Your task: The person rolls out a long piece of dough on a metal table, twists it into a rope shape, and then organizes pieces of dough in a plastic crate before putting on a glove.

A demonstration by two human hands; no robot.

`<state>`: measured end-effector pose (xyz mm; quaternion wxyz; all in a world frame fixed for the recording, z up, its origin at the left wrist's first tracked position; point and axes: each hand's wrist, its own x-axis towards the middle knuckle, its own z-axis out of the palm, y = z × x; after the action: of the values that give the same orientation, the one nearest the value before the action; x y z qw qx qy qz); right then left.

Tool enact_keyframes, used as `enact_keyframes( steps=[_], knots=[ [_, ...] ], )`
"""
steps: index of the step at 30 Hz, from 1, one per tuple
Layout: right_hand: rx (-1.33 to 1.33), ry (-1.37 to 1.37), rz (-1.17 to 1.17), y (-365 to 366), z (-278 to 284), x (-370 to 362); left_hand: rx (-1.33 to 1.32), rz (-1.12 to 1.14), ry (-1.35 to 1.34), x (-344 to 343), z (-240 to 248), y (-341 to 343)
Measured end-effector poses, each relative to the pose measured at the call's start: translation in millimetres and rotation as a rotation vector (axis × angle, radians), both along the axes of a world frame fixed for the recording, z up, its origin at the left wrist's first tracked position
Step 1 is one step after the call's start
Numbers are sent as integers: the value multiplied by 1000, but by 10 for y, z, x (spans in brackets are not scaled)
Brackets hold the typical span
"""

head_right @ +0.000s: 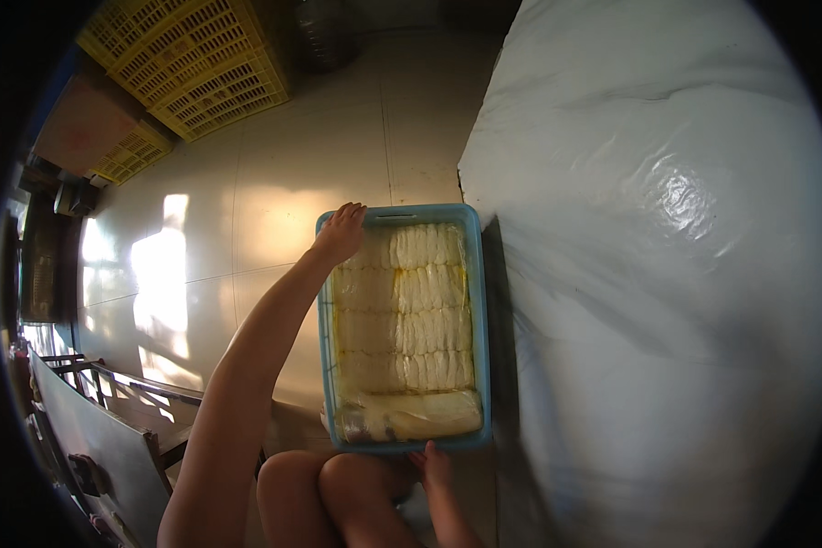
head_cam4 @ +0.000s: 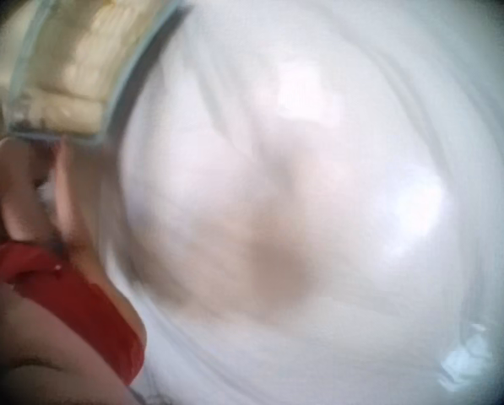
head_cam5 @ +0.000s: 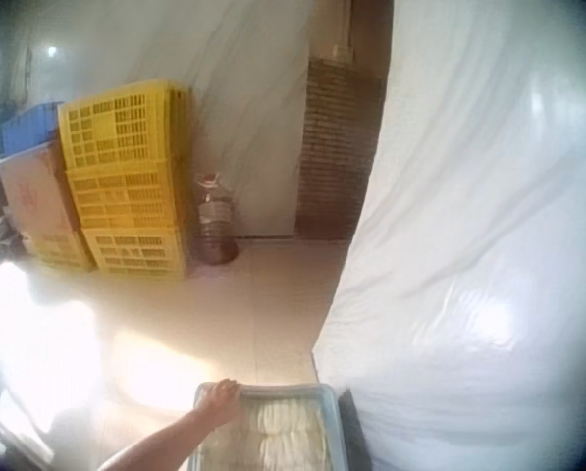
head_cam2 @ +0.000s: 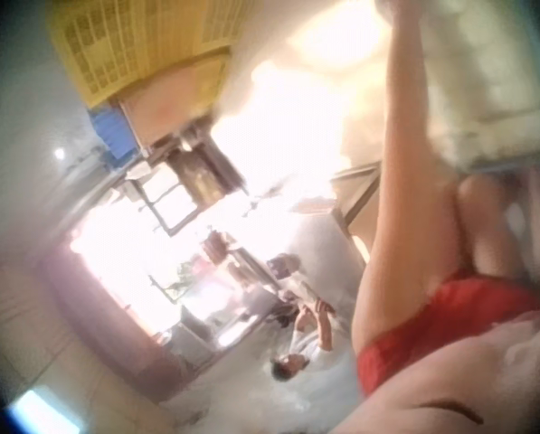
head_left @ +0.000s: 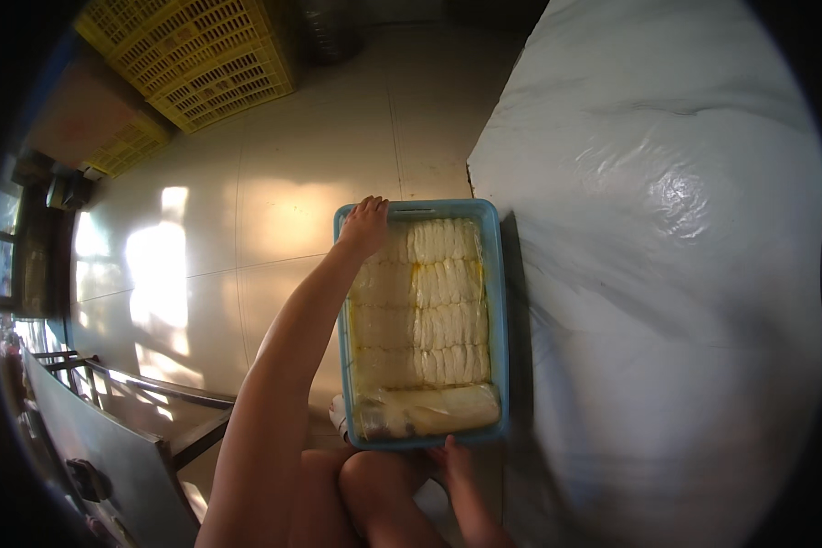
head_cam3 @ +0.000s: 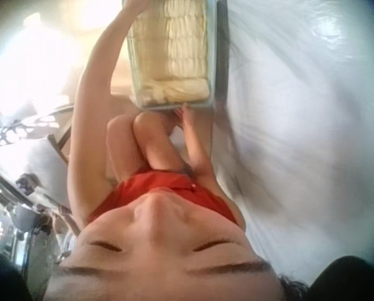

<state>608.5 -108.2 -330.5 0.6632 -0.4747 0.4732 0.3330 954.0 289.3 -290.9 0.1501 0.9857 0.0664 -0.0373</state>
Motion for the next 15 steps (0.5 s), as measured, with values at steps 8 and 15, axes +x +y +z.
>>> enact_keyframes(
  steps=[8, 15],
  knots=[
    [-20, 138, -28, 128, 298, 191, 24, 5, 293, 688, -204, -213],
    [-11, 149, -68, 98, 15, -15, 92, -9, 208, 690, -425, -127]
  ],
)
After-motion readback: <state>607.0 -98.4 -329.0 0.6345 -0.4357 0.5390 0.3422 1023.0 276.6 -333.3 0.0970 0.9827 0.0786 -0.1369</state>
